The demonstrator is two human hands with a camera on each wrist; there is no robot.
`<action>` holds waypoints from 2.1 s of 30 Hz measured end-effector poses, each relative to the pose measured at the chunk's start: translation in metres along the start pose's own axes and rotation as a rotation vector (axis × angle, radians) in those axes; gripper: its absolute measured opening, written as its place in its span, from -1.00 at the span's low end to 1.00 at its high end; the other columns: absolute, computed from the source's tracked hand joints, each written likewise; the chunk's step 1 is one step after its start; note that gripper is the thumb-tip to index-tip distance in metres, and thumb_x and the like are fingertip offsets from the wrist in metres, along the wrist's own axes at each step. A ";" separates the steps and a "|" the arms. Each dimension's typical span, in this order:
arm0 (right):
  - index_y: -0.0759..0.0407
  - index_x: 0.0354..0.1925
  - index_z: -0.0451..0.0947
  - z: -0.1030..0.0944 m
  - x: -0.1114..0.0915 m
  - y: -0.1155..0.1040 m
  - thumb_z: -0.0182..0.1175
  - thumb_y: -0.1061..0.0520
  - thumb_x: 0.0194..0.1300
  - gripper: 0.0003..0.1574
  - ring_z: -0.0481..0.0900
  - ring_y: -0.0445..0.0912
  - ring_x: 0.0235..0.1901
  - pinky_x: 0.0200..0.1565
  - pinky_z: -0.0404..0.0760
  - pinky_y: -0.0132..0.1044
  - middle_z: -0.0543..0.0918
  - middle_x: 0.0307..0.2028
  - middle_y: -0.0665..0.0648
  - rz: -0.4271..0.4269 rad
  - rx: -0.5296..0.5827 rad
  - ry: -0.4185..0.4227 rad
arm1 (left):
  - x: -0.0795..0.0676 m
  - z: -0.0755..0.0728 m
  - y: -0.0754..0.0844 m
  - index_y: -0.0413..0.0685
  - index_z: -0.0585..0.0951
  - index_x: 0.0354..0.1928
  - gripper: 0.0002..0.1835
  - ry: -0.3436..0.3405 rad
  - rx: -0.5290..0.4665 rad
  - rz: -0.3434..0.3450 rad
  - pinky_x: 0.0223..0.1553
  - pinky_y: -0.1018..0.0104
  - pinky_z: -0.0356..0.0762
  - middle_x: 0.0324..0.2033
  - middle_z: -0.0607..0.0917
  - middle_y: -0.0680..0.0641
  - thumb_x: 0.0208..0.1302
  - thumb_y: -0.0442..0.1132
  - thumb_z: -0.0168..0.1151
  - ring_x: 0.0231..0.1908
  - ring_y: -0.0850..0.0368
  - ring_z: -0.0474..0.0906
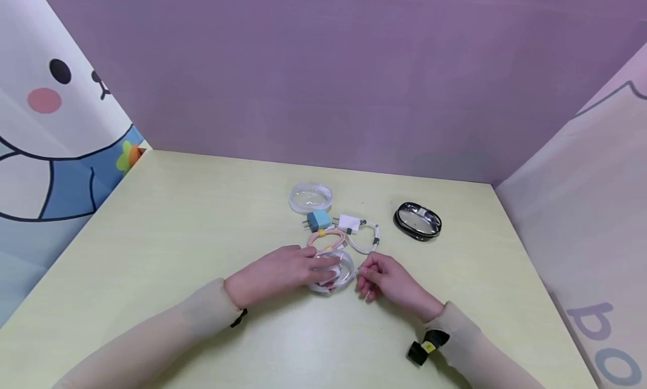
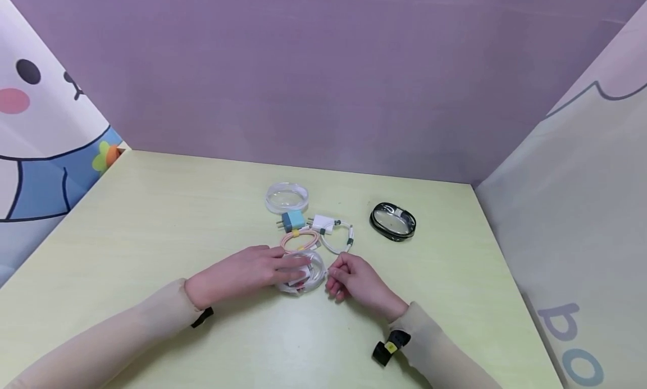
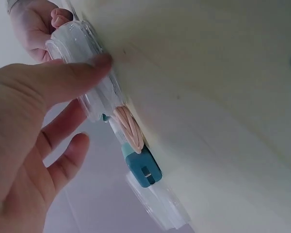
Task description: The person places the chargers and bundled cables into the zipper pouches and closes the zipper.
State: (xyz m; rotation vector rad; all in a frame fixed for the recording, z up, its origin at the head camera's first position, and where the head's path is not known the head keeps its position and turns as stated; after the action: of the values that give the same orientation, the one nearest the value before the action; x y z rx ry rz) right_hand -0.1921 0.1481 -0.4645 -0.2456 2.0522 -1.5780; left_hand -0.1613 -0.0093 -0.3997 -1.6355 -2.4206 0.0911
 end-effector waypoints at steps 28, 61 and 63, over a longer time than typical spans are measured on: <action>0.38 -0.20 0.44 0.019 -0.004 0.010 -0.02 0.30 0.49 -0.86 0.67 -0.04 -0.40 -0.32 0.70 -0.23 0.71 -0.33 0.27 0.079 0.109 -0.140 | 0.004 0.000 -0.004 0.31 0.70 0.11 -0.57 -0.003 -0.071 -0.077 -0.43 0.34 0.57 0.24 0.57 0.14 0.28 -0.35 0.34 -0.13 0.12 0.59; 0.46 -0.15 0.47 0.003 -0.011 0.001 0.05 0.20 0.50 -0.74 0.66 -0.03 -0.39 -0.27 0.69 -0.22 0.69 -0.32 0.27 0.048 0.049 -0.085 | -0.021 -0.004 -0.011 0.20 0.65 0.18 -0.46 0.033 -0.179 -0.076 -0.43 0.35 0.42 0.18 0.62 0.13 0.13 -0.36 0.43 -0.33 0.13 0.43; 0.45 -0.16 0.47 0.002 -0.011 0.000 0.05 0.20 0.50 -0.75 0.66 -0.03 -0.38 -0.26 0.69 -0.21 0.69 -0.31 0.27 0.042 0.041 -0.082 | -0.027 -0.004 -0.014 0.19 0.65 0.19 -0.45 0.033 -0.203 -0.100 -0.43 0.34 0.41 0.17 0.62 0.14 0.13 -0.36 0.43 -0.33 0.13 0.41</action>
State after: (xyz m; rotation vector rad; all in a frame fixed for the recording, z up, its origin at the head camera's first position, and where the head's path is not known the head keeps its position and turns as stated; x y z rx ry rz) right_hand -0.1814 0.1512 -0.4615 -0.2466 1.9480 -1.5569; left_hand -0.1638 -0.0396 -0.3971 -1.5772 -2.5525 -0.2020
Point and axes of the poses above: each hand's wrist, its own x-axis towards the middle knuckle, its own z-axis out of the palm, y = z × x, the point moved 9 cm from there along x, towards the middle knuckle
